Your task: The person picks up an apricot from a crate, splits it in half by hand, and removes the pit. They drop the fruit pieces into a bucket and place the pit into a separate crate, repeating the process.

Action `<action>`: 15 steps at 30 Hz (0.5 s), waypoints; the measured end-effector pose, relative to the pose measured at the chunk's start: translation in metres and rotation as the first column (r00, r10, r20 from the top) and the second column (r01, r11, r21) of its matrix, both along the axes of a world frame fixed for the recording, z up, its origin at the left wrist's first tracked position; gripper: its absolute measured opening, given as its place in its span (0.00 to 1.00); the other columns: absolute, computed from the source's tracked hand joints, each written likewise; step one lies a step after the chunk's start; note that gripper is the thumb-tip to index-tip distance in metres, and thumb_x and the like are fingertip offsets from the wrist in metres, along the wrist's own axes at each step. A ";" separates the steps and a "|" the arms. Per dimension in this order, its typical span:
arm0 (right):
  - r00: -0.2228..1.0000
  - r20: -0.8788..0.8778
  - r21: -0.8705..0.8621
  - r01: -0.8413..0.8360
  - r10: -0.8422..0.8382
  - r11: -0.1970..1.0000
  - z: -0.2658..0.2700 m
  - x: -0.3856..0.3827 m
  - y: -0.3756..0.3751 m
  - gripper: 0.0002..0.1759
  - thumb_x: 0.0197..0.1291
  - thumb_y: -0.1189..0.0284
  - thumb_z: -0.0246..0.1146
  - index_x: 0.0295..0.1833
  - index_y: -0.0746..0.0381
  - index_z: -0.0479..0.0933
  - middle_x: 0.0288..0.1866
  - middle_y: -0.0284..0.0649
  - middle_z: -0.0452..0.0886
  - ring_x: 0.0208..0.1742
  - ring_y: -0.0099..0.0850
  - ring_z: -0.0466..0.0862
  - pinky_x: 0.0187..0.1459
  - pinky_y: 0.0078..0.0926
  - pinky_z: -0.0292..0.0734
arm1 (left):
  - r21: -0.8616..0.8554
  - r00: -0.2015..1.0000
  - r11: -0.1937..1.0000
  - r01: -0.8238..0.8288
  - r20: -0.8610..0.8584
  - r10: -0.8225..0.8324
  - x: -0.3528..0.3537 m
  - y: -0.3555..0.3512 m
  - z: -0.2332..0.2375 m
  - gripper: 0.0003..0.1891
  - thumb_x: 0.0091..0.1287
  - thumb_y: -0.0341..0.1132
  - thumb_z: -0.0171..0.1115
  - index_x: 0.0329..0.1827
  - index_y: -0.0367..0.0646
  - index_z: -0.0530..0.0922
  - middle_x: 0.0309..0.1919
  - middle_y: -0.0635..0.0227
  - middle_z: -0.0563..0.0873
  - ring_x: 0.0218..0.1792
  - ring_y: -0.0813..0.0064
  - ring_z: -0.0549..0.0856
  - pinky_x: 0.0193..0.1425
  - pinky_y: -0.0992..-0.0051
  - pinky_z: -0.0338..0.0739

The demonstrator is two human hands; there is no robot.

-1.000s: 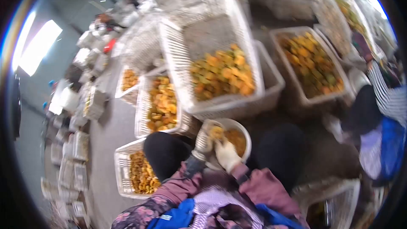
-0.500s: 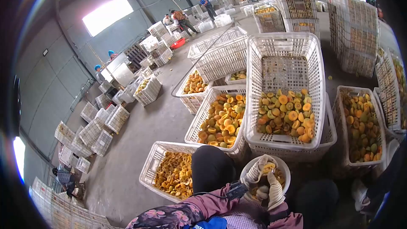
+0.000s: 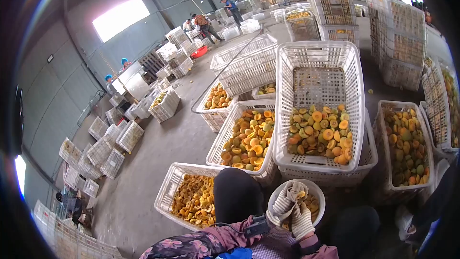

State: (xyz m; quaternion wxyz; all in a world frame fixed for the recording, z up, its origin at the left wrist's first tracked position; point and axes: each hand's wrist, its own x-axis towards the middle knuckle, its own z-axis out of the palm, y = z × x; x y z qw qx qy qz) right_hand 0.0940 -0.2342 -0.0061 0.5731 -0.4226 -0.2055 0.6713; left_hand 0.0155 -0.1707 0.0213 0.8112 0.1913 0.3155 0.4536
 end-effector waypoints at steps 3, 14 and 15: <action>0.999 0.037 0.144 -0.034 0.029 0.989 0.005 0.003 0.002 0.19 0.67 0.65 0.52 0.57 0.65 0.68 0.45 0.32 0.75 0.43 0.22 0.75 0.43 0.19 0.74 | 0.254 0.987 0.966 0.044 -0.158 -0.004 -0.007 0.006 -0.036 0.32 0.59 0.15 0.46 0.69 0.42 0.56 0.64 0.60 0.67 0.65 0.69 0.66 0.66 0.73 0.64; 0.843 -0.302 -0.095 -0.490 0.444 0.866 0.042 0.012 -0.015 0.22 0.59 0.45 0.55 0.33 0.54 0.71 0.15 0.25 0.63 0.12 0.18 0.61 0.14 0.15 0.52 | 0.863 0.881 0.184 0.471 -0.450 -0.145 -0.018 0.037 0.011 0.09 0.67 0.40 0.53 0.36 0.44 0.73 0.27 0.69 0.78 0.29 0.73 0.76 0.35 0.78 0.71; 0.775 -0.448 -0.056 -0.522 0.446 0.851 0.047 0.014 -0.013 0.21 0.61 0.47 0.55 0.33 0.54 0.70 0.15 0.25 0.61 0.13 0.17 0.59 0.14 0.15 0.51 | 0.611 0.900 0.679 0.408 -0.395 -0.185 -0.021 0.038 0.011 0.12 0.68 0.43 0.50 0.40 0.42 0.73 0.31 0.67 0.79 0.32 0.70 0.77 0.38 0.76 0.73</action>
